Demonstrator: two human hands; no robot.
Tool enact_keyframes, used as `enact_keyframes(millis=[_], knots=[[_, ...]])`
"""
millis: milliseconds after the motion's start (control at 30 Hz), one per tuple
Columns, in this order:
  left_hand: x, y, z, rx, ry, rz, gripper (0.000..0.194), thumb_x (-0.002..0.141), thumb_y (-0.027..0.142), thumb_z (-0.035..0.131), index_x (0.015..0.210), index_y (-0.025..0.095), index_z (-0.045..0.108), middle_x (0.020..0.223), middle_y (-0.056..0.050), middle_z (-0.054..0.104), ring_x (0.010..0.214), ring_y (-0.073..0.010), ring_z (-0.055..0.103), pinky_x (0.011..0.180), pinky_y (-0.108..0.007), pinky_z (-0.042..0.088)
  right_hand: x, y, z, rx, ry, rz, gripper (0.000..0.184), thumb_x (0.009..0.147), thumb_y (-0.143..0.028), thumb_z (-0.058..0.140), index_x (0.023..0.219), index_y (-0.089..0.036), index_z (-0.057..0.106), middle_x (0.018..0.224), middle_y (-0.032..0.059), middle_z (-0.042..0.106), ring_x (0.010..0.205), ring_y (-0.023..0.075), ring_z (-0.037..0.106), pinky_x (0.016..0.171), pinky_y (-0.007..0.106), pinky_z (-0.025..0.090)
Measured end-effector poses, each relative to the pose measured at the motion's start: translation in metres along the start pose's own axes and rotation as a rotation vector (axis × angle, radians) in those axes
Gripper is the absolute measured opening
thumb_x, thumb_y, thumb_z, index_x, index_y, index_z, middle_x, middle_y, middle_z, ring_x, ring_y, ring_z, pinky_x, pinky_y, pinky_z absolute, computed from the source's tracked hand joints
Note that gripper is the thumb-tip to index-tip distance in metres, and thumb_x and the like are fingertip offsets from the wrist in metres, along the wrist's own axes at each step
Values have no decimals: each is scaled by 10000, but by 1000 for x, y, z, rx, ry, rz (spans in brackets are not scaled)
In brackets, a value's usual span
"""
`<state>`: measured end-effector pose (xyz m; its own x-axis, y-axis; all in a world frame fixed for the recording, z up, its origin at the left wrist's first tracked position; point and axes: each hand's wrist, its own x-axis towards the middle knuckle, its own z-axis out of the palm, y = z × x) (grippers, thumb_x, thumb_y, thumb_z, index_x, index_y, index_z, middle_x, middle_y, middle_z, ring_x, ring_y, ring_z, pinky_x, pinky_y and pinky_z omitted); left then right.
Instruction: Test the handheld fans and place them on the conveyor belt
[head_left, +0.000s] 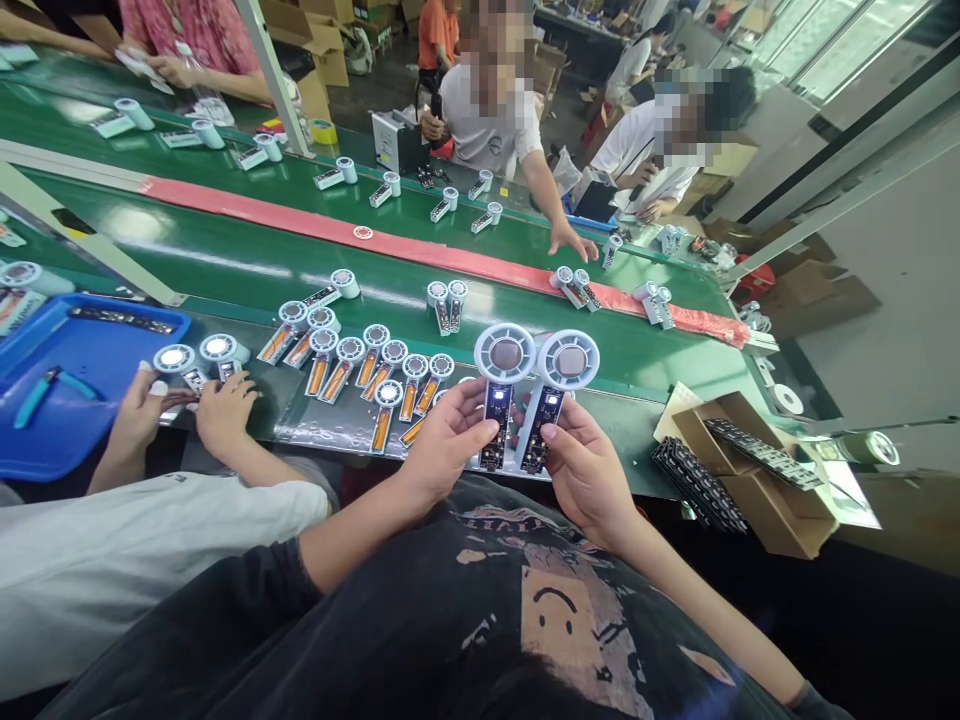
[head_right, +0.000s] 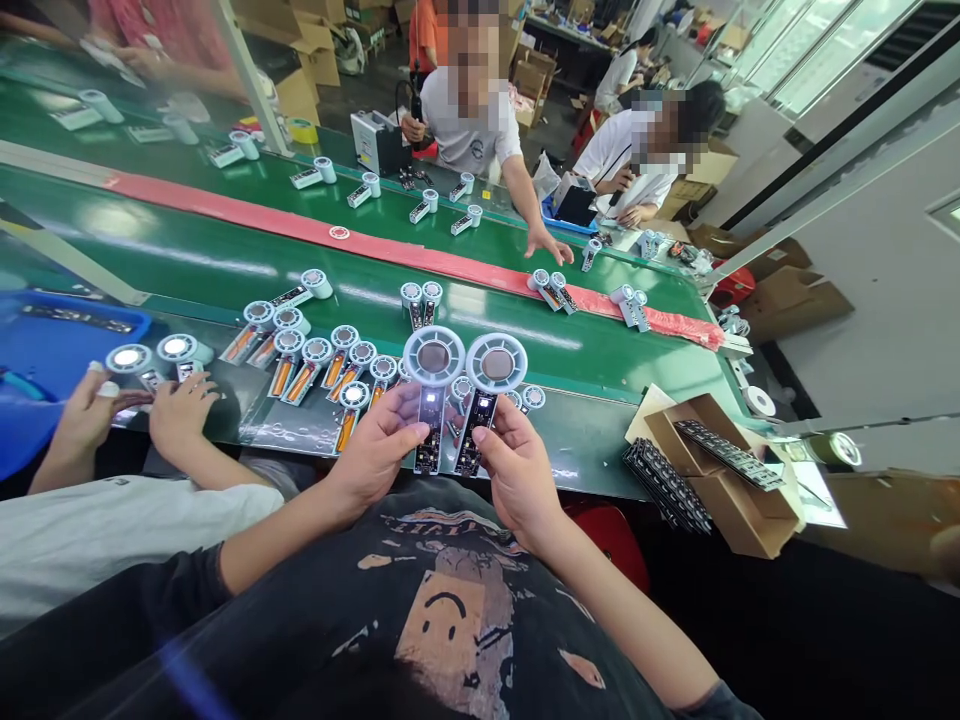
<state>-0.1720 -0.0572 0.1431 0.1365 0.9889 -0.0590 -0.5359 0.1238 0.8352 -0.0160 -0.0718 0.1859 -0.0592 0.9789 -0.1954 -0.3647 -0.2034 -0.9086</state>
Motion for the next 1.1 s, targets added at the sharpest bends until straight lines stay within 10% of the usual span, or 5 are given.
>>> enact_keyframes(millis=[1100], knots=[[7, 4, 12, 79, -49, -52, 556, 702, 274, 828, 1196, 192, 587, 1284, -133, 682, 1195, -273, 653, 1077, -457, 499, 2, 5, -20, 26, 39, -69, 416, 716, -333, 883, 1092, -286, 712, 1185, 28, 722, 1099, 243, 673, 1085, 462, 494]])
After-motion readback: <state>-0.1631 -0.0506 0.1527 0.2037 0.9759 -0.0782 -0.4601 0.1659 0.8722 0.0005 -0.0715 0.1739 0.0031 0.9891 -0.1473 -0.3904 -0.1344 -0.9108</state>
